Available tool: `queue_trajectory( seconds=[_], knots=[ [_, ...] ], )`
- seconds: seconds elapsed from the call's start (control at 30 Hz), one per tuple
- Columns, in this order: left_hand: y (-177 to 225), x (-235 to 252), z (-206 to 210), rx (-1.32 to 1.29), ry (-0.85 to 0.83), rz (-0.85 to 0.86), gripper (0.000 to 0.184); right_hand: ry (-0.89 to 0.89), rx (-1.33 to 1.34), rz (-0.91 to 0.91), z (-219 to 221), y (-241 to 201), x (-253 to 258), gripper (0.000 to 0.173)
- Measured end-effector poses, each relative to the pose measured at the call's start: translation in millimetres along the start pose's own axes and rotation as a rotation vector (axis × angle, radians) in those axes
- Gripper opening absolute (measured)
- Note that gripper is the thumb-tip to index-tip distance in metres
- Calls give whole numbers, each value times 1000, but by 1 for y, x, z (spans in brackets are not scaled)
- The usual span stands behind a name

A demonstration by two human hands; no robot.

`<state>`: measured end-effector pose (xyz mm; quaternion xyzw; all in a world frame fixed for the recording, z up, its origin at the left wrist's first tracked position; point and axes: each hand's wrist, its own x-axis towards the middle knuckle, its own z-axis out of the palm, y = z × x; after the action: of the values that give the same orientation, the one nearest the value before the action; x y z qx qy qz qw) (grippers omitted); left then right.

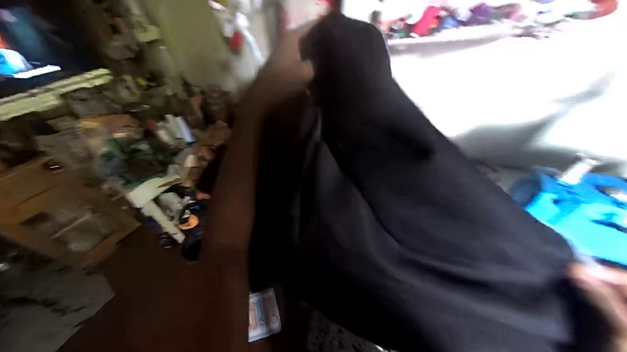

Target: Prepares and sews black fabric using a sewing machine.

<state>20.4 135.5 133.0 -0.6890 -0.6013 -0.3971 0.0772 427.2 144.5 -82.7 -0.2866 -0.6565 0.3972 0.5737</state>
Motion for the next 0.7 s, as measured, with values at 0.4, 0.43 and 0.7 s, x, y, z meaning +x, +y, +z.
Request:
queue_trajectory(
  seconds=[0.4, 0.43, 0.7],
  knots=[
    [-44, -104, 300, 206, -748, -168, 59, -276, -873, 527, 20, 106, -28, 38],
    [-44, -119, 314, 194, -759, -190, 60, -291, -884, 543, 21, 105, -29, 40],
    [3, -152, 373, 171, -654, -163, 70, -252, -962, 375, 17, 117, -48, 35]
  ],
)
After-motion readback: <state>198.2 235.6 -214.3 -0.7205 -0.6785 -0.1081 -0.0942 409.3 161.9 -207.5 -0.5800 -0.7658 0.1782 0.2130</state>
